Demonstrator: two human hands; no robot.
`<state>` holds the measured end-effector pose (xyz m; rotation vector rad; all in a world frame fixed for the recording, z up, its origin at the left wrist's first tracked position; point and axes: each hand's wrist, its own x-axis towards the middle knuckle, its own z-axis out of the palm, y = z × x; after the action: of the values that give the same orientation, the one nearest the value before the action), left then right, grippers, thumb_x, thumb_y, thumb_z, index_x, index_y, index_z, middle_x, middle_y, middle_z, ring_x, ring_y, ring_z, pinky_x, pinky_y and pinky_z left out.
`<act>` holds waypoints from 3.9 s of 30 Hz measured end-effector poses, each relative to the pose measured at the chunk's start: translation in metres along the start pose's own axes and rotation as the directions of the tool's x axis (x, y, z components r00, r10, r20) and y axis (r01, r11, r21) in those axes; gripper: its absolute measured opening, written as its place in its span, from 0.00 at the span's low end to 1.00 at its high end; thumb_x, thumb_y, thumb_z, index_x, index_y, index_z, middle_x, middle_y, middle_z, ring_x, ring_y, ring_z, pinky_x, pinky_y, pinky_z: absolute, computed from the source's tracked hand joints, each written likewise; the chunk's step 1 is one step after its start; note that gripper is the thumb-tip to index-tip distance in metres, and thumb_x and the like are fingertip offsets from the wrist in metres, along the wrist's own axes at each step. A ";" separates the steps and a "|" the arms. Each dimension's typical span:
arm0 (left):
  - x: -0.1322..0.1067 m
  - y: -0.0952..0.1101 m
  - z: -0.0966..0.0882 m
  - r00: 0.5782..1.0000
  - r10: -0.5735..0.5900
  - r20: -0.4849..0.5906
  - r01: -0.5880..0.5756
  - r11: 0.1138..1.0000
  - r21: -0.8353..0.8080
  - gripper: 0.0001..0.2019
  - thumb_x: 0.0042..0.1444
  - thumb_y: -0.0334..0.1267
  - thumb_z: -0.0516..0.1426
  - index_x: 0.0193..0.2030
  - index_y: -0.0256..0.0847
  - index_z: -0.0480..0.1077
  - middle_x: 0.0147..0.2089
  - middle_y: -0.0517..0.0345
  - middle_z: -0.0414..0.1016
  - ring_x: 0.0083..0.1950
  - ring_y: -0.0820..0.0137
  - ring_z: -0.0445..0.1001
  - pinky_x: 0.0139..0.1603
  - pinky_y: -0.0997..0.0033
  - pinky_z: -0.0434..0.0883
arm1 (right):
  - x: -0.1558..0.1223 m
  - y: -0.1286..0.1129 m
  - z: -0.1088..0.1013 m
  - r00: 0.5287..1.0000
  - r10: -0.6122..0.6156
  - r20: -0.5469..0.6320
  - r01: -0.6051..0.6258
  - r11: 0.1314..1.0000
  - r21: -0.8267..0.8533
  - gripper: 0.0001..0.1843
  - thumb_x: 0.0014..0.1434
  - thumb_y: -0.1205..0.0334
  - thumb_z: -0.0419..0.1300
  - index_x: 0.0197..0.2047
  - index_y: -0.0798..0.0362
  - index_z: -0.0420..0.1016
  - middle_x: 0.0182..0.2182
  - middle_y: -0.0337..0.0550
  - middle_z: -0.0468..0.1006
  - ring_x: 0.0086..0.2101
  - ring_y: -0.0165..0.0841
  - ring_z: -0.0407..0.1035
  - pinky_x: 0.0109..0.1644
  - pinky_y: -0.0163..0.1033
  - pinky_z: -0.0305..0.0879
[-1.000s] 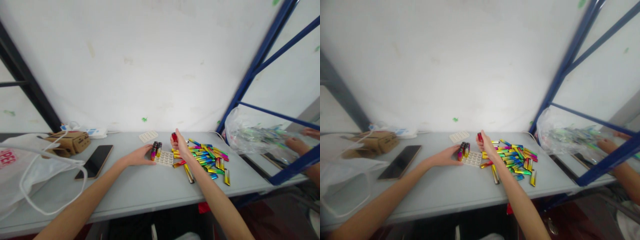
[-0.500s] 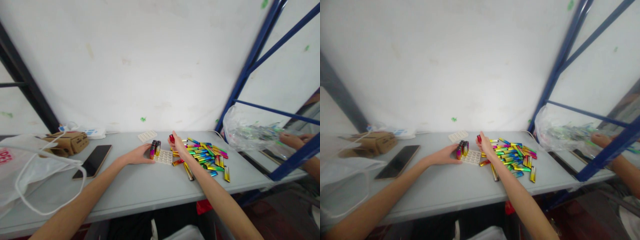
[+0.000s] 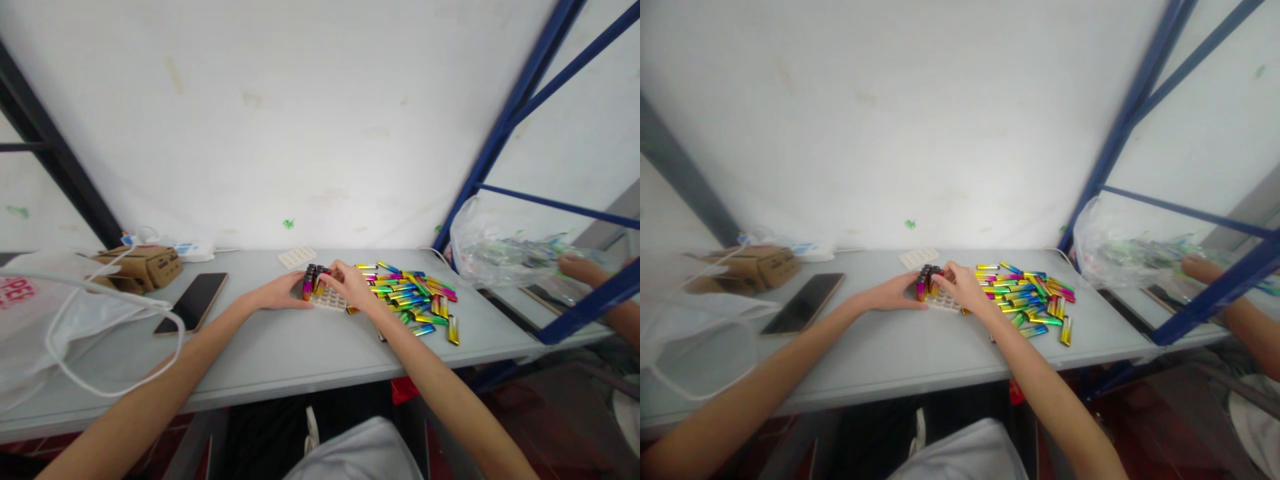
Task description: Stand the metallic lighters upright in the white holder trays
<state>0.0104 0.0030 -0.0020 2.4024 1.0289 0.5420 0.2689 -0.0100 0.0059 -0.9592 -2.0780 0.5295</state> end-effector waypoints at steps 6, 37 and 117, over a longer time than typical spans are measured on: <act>0.000 -0.001 0.000 1.000 0.011 -0.004 -0.011 1.000 -0.006 0.39 0.54 0.59 0.70 0.66 0.38 0.70 0.66 0.43 0.76 0.65 0.47 0.75 0.70 0.52 0.69 | 0.001 -0.003 0.005 0.997 -0.048 0.057 0.053 0.994 -0.092 0.13 0.70 0.51 0.65 0.38 0.50 0.73 0.30 0.39 0.81 0.30 0.34 0.72 0.36 0.36 0.60; 0.001 -0.006 0.000 1.000 0.018 -0.002 -0.018 0.999 0.044 0.39 0.55 0.60 0.68 0.69 0.45 0.69 0.70 0.43 0.73 0.69 0.42 0.72 0.74 0.45 0.66 | -0.004 0.085 -0.119 0.796 0.572 -0.200 -0.524 0.483 -0.701 0.15 0.71 0.63 0.61 0.56 0.61 0.80 0.58 0.68 0.79 0.59 0.53 0.74 0.61 0.49 0.66; -0.001 0.000 0.002 1.000 0.027 0.009 -0.027 1.000 -0.011 0.39 0.55 0.56 0.70 0.68 0.36 0.69 0.67 0.42 0.75 0.66 0.47 0.74 0.71 0.51 0.68 | -0.010 -0.006 0.000 0.998 -0.060 -0.005 0.060 0.998 -0.029 0.18 0.73 0.44 0.58 0.43 0.50 0.74 0.29 0.40 0.83 0.28 0.34 0.75 0.35 0.35 0.65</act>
<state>0.0111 0.0018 -0.0035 2.4102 0.9879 0.5438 0.2704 -0.0217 0.0053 -0.9110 -2.1080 0.4660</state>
